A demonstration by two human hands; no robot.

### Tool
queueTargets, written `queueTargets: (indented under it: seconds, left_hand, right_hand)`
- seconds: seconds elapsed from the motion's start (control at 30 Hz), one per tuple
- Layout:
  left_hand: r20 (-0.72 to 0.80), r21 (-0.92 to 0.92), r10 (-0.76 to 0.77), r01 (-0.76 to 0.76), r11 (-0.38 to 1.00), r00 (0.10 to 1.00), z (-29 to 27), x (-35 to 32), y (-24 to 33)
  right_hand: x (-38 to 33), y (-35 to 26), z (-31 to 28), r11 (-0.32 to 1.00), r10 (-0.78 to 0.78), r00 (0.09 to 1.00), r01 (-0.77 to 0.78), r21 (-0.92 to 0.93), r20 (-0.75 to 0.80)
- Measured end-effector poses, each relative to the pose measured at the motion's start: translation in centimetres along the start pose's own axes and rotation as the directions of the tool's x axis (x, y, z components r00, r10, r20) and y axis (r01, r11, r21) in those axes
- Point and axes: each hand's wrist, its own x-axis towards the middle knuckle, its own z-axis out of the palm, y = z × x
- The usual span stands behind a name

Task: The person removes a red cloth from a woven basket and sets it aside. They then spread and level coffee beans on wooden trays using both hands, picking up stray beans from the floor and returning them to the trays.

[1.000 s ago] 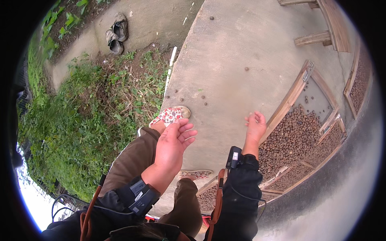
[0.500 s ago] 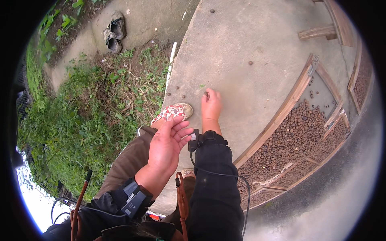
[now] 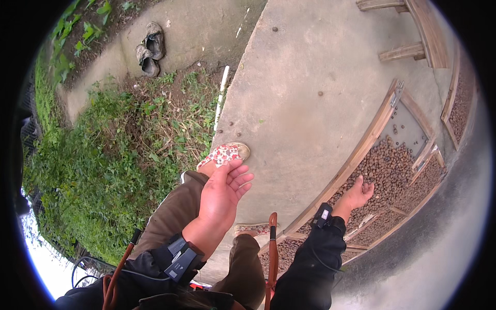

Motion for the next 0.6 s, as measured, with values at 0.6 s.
queueTargets:
  seconds: [0.6]
  left_hand:
    - [-0.033, -0.120, 0.018, -0.022, 0.993, 0.999, -2.3, 0.7, 2.5]
  right_hand:
    - [-29.9, -3.5, 19.6, 0.594, -0.175, 0.112, 0.804, 0.014, 0.978]
